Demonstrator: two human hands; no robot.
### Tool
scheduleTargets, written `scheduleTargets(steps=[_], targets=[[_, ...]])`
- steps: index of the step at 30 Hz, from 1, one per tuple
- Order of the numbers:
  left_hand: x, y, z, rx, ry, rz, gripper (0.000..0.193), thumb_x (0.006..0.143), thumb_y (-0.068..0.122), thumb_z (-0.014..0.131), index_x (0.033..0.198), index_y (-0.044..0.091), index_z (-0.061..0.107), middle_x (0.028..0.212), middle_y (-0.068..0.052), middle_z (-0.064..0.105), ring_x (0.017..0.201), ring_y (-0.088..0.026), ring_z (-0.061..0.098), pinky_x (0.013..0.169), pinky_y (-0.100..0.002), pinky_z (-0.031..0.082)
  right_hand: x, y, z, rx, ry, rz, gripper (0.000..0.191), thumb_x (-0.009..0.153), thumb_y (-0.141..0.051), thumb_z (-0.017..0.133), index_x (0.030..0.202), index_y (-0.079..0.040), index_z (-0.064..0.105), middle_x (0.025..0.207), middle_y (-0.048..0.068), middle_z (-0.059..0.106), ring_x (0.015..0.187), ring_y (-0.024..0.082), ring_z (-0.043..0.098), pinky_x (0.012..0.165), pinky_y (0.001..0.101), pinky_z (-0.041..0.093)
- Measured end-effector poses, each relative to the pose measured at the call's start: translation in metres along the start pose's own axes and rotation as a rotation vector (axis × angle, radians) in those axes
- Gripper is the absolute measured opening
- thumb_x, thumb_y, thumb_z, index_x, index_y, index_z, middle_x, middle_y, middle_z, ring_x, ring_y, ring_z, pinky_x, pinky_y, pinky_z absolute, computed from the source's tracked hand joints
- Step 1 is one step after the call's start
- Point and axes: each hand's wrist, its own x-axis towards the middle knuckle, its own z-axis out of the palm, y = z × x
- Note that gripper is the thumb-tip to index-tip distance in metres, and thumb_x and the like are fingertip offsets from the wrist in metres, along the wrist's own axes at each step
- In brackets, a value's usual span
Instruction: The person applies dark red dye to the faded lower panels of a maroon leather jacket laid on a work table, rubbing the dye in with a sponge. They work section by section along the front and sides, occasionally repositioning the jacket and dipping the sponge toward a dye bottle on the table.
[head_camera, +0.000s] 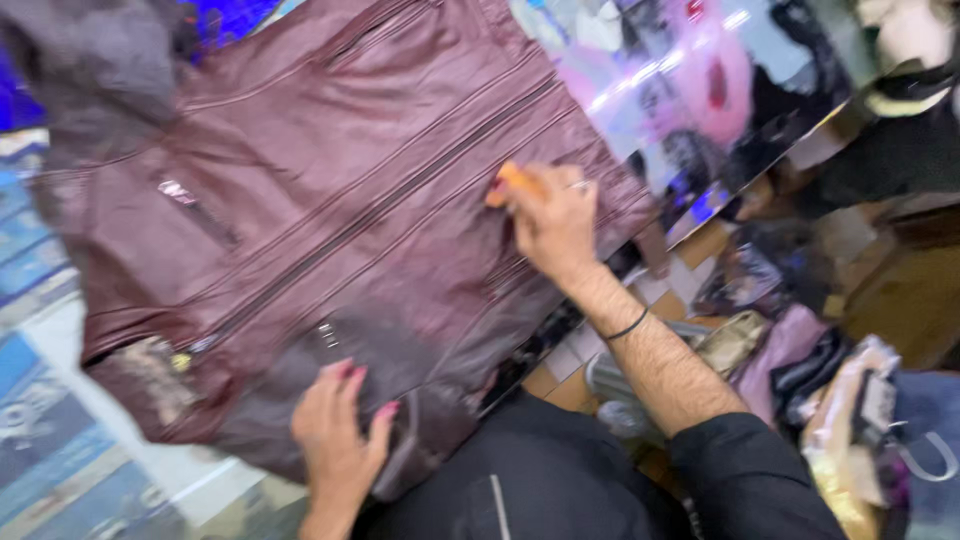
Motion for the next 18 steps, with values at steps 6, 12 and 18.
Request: scheduleTargets(steps=[6, 12, 18], targets=[[-0.018, 0.002, 0.024, 0.285, 0.216, -0.095, 0.057, 0.084, 0.036, 0.076, 0.132, 0.008, 0.061, 0.139, -0.012, 0.063, 0.134, -0.035, 0.058, 0.112, -0.053, 0.042, 0.041, 0.182, -0.037, -0.174, 0.239, 0.246, 0.041, 0.09, -0.016, 0.075, 0.131, -0.016, 0.07, 0.127, 0.013, 0.064, 0.117, 0.039, 0.055, 0.098, 0.0522, 0.042], [-0.024, -0.014, 0.04, 0.403, 0.256, -0.125, 0.058, 0.081, 0.038, 0.08, 0.129, 0.009, 0.065, 0.133, -0.01, 0.066, 0.129, -0.033, 0.063, 0.111, -0.051, 0.044, 0.06, 0.259, -0.051, -0.285, -0.139, 0.442, 0.022, 0.089, -0.025, 0.077, 0.111, -0.026, 0.081, 0.116, 0.007, 0.068, 0.108, 0.037, 0.059, 0.088, 0.0566, 0.044], [-0.04, -0.019, 0.042, 0.387, 0.236, -0.168, 0.053, 0.084, 0.035, 0.079, 0.128, 0.008, 0.067, 0.135, -0.008, 0.068, 0.13, -0.029, 0.064, 0.111, -0.045, 0.045, 0.125, 0.291, -0.028, -0.345, 0.054, 0.268, 0.029, 0.089, -0.027, 0.077, 0.117, -0.02, 0.078, 0.116, 0.012, 0.066, 0.103, 0.039, 0.059, 0.08, 0.0559, 0.046]])
